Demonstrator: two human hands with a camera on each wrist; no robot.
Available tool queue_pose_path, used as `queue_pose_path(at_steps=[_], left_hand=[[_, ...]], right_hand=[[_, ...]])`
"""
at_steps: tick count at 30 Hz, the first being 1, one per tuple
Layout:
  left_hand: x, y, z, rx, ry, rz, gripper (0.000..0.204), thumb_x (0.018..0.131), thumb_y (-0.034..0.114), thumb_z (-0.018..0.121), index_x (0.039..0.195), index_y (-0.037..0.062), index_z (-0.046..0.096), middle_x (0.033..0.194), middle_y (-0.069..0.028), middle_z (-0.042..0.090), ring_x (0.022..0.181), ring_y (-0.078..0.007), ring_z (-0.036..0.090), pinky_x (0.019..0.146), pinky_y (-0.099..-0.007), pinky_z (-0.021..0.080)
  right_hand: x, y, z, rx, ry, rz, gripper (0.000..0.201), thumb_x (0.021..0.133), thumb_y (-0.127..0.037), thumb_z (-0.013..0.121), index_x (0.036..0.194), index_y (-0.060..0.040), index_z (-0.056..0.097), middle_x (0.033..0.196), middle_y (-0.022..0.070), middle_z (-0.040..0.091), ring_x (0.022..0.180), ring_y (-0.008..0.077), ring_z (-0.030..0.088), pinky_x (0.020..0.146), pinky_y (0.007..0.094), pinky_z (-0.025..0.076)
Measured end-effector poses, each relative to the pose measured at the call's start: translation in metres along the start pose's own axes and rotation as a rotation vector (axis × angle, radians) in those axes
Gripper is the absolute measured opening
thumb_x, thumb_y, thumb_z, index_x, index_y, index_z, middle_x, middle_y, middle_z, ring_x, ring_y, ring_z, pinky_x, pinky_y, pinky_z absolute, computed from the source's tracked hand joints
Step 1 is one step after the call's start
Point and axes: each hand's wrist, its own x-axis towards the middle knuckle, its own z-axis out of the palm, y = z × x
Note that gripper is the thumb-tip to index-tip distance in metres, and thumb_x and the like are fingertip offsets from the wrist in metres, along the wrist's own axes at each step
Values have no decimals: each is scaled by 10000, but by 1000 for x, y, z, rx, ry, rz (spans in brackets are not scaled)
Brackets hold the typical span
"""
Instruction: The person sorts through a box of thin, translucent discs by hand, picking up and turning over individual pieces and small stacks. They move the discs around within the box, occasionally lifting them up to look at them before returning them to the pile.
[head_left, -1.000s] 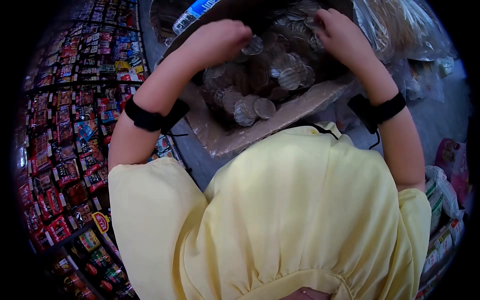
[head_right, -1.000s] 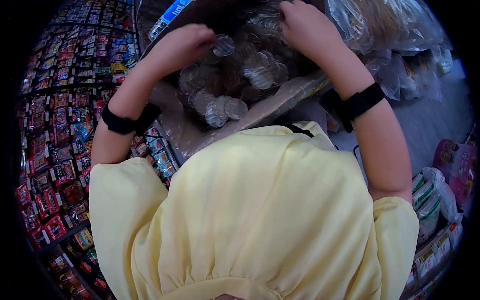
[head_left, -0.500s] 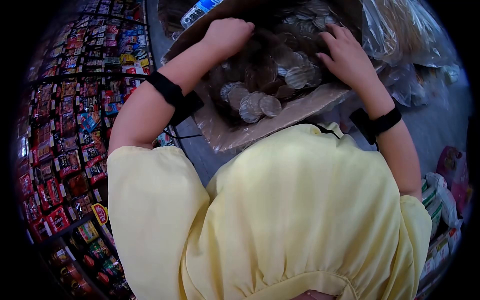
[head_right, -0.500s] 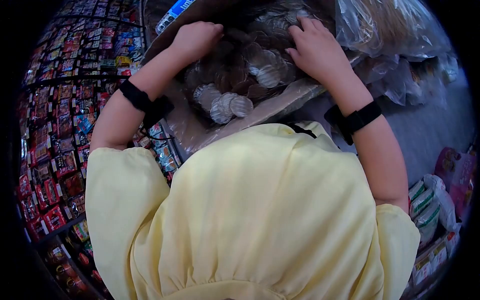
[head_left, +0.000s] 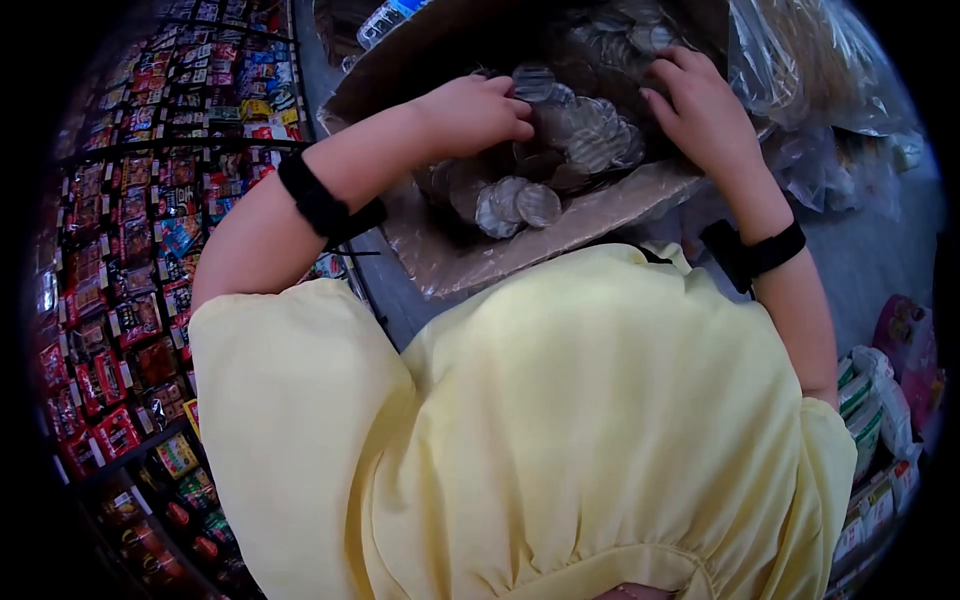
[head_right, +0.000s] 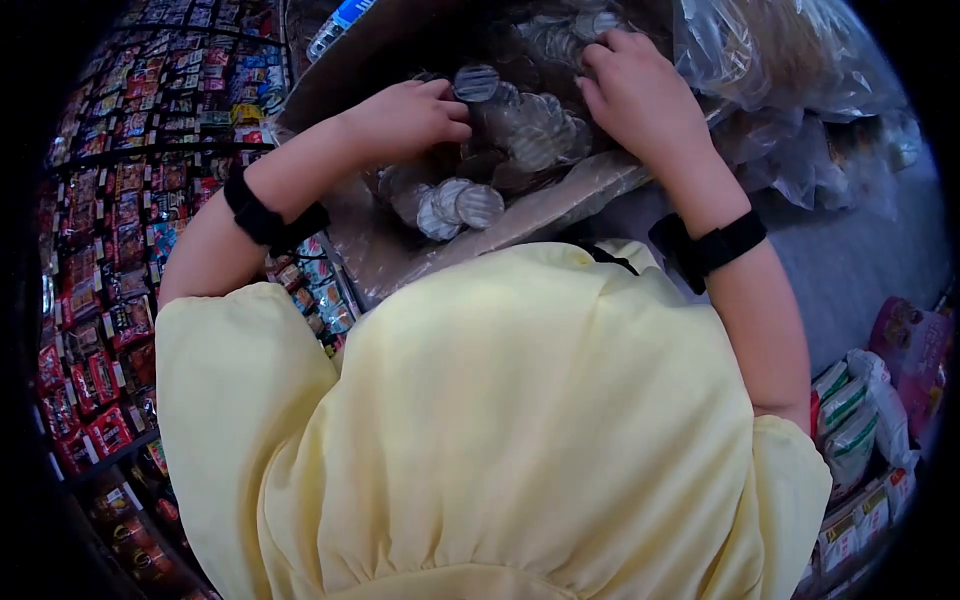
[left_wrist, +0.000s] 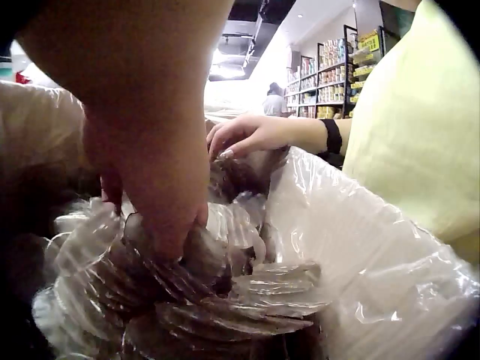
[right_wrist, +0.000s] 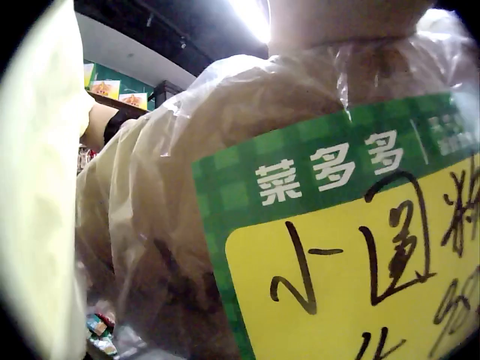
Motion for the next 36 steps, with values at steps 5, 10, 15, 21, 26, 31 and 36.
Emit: queue_pose_path(at_steps=[5, 10, 15, 21, 26, 31, 36], left_hand=[[-17, -12, -18, -27, 167, 40, 210, 715, 93, 608, 920, 142, 603, 885, -14, 577, 906, -225, 532, 773, -333, 461], [-19, -26, -26, -643, 415, -298, 195, 797, 96, 601, 987, 61, 575, 901, -28, 596, 850, -173, 569, 744, -285, 464], [0, -20, -39, -1246, 542, -356, 256, 883, 166, 555, 1095, 22, 544, 945, -19, 588, 837, -73, 557, 728, -210, 463], [28, -2, -54, -1526, 728, -288, 288, 888, 186, 549, 1131, 31, 527, 898, -28, 617, 793, -90, 613, 594, -196, 478], [18, -28, -46, -1523, 652, -508, 286, 909, 170, 504, 1178, 74, 503, 940, -22, 601, 756, -88, 610, 650, -214, 503], [10, -30, -53, -1591, 589, -576, 303, 930, 203, 453, 1212, 91, 453, 919, -54, 618, 730, -98, 610, 612, -206, 495], [15, -25, -47, -1498, 615, -497, 356, 935, 182, 433, 1273, 78, 391, 976, -111, 630, 845, -102, 616, 668, -201, 484]], right_hand=[[1, 3, 3, 28, 11, 17, 182, 784, -157, 580, 910, -27, 597, 949, 116, 559, 939, 301, 534, 816, 386, 459], [5, 0, -3, 158, 6, -37, 262, 794, -216, 600, 968, -22, 582, 956, 126, 560, 958, 310, 519, 825, 379, 440], [12, -5, -7, 603, -68, -27, 341, 819, -244, 614, 1058, -8, 558, 1024, 126, 582, 934, 243, 559, 801, 336, 459], [20, -5, -7, 1252, -441, 368, 156, 873, -192, 542, 852, -47, 594, 708, 16, 623, 600, 59, 569, 562, 190, 457], [17, 11, -4, 1296, -251, 507, 162, 884, -210, 534, 843, -62, 585, 671, -21, 565, 618, 38, 534, 557, 158, 419], [15, 7, 10, 1023, 58, 531, 219, 847, -218, 566, 927, -15, 576, 779, 50, 607, 684, 116, 583, 594, 235, 468], [13, 11, 27, 772, 214, 321, 310, 819, -217, 604, 1044, -9, 559, 941, 117, 604, 842, 193, 592, 754, 298, 479]])
